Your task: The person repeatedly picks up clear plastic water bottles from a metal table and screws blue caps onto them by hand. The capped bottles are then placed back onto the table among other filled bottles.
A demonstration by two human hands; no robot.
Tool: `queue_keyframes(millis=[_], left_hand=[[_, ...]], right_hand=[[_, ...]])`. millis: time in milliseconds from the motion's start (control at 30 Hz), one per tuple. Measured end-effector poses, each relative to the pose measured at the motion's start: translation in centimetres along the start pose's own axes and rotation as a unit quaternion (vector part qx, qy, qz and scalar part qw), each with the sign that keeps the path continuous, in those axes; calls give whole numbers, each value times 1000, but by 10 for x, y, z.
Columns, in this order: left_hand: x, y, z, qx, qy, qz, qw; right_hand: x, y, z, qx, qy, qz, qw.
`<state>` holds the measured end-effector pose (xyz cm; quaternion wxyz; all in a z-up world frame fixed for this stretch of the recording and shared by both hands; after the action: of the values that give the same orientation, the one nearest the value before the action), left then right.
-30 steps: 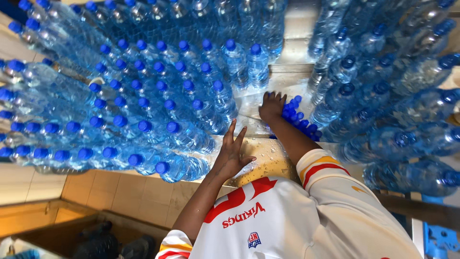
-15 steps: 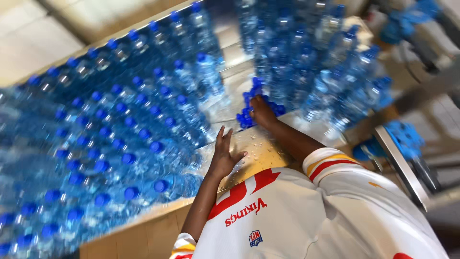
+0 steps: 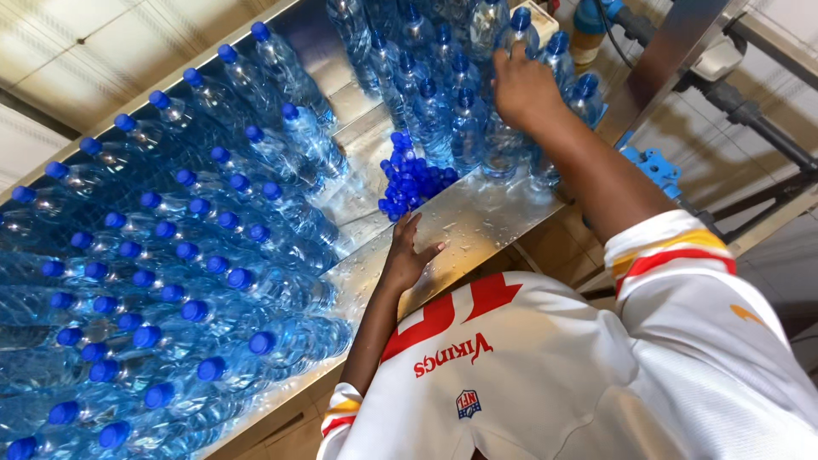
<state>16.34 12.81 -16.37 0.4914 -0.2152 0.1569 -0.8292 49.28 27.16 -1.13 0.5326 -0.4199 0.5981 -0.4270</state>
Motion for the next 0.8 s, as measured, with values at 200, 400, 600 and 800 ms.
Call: queue_keyframes(millis=[200, 400, 600, 800], left_hand=[[-28, 25, -37, 121, -16, 32, 992], [-37, 65, -95, 476, -118, 70, 869], [0, 55, -56, 679, -94, 198, 701], [35, -2, -100, 438, 0, 493, 752]], right_hand=[[37, 13, 12, -62, -54, 25, 996], [104, -2, -38, -168, -244, 42, 954], [87, 2, -47, -363, -309, 57, 877], [57, 100, -41, -651, -21, -278, 706]])
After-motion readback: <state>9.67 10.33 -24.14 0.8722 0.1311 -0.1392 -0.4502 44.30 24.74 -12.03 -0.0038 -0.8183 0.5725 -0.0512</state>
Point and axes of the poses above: each hand's wrist, its own x-axis away from the middle knuckle, its own y-axis out of the palm, z = x × y, the point moved 5 cm from there along -x, towards the middle knuckle, and after that the axes turned 4 degrees about y, right-handed, at the moved point
